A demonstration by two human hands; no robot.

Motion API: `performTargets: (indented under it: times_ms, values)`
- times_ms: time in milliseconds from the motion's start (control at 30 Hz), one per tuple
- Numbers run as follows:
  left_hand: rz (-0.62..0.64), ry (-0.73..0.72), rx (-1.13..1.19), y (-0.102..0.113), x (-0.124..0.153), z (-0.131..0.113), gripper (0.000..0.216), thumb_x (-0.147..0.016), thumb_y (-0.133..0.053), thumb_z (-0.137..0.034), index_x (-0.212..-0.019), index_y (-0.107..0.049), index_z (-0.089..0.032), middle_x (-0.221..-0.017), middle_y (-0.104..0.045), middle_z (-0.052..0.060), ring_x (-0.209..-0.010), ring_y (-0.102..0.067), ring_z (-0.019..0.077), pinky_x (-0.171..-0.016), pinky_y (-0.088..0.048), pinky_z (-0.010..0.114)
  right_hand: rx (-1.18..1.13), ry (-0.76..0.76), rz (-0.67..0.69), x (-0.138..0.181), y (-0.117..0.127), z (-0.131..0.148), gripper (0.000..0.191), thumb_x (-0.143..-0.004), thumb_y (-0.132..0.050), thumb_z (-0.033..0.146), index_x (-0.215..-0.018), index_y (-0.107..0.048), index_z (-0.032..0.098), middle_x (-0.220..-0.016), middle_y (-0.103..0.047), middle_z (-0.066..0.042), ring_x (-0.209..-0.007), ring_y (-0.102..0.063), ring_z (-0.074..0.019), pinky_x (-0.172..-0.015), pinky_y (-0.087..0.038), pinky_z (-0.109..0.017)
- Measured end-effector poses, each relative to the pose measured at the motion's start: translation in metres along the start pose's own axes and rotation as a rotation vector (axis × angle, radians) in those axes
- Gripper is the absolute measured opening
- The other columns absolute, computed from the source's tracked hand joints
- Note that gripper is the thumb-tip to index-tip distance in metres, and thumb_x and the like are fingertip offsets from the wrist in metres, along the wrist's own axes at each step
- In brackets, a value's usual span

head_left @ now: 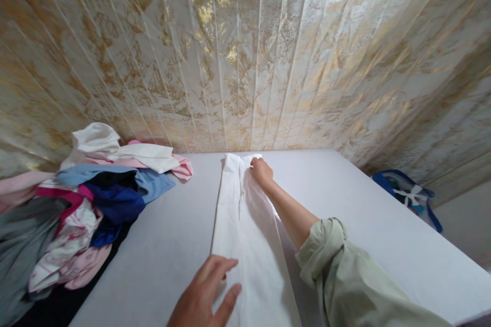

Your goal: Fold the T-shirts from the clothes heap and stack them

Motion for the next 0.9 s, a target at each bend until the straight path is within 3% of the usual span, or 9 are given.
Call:
performTargets:
  times_ms: [133, 300, 467, 600, 733, 900]
  values:
    - [-0.128, -0.030, -0.259, 0.024, -0.067, 0.008, 0.037, -0.095, -0.035, -0.030, -0.117, -0.062, -0.017, -0.120, -0.064, 0.010, -0.114, -0.057, 0.0215, -0.100, -0.045, 0.038, 0.027, 0.035, -0.033, -0.013, 0.010, -0.004, 0.033, -0.093, -0.040, 0.022, -0.123, -0.055, 0.022, -0.124, -0.057, -0.011, -0.112, -0.054, -0.0238, -0.083, -0.044, -0.033]
    - [-0.180, 0.012, -0.602, 0.002, -0.121, 0.033, 0.045, -0.092, -0.039, -0.018, -0.135, -0.050, -0.017, -0.145, -0.048, 0.010, -0.136, -0.040, 0.0234, -0.114, -0.027, 0.047, 0.060, 0.132, -0.010, -0.034, 0.006, 0.012, 0.040, -0.094, -0.041, 0.024, -0.133, -0.050, 0.024, -0.132, -0.056, -0.010, -0.118, -0.051, -0.0232, -0.091, -0.041, -0.034]
    - [-0.163, 0.017, -0.694, -0.014, -0.122, 0.043, 0.048, -0.094, -0.037, -0.026, -0.141, -0.044, -0.020, -0.151, -0.040, 0.006, -0.140, -0.034, 0.0234, -0.116, -0.023, 0.048, 0.091, 0.233, 0.063, -0.051, -0.016, 0.030, 0.041, -0.095, -0.043, 0.029, -0.136, -0.048, 0.028, -0.135, -0.055, -0.008, -0.125, -0.047, -0.0225, -0.100, -0.034, -0.039]
    - [-0.169, 0.016, -0.697, -0.011, -0.121, 0.043, 0.049, -0.093, -0.038, -0.025, -0.141, -0.045, -0.020, -0.151, -0.041, 0.005, -0.140, -0.035, 0.0235, -0.115, -0.024, 0.047, 0.104, 0.261, 0.109, -0.065, -0.028, 0.028, 0.034, -0.091, -0.050, 0.036, -0.120, -0.062, 0.024, -0.126, -0.060, -0.011, -0.120, -0.050, -0.0250, -0.101, -0.031, -0.042]
    - [-0.180, 0.010, -0.699, -0.011, -0.124, 0.043, 0.049, -0.093, -0.038, -0.025, -0.141, -0.045, -0.019, -0.150, -0.042, 0.006, -0.139, -0.036, 0.0243, -0.114, -0.025, 0.048, 0.058, 0.286, 0.133, -0.076, -0.029, 0.022, 0.028, -0.085, -0.056, 0.039, -0.105, -0.068, 0.024, -0.117, -0.064, -0.008, -0.113, -0.053, -0.0249, -0.095, -0.035, -0.037]
    - [-0.186, 0.001, -0.695, -0.012, -0.124, 0.044, 0.049, -0.092, -0.038, -0.026, -0.141, -0.044, -0.019, -0.150, -0.042, 0.005, -0.139, -0.035, 0.0244, -0.114, -0.025, 0.049, -0.085, 0.303, 0.140, -0.085, -0.020, 0.020, 0.022, -0.081, -0.057, 0.034, -0.095, -0.068, 0.022, -0.093, -0.069, 0.001, -0.090, -0.059, -0.0165, -0.076, -0.038, -0.023]
Point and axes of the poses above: each hand's wrist, its own x-axis away from the middle knuckle, its own y-axis out of the back of the hand, z = x × y, the point moved 10 cm from there along -x, towards the middle knuckle
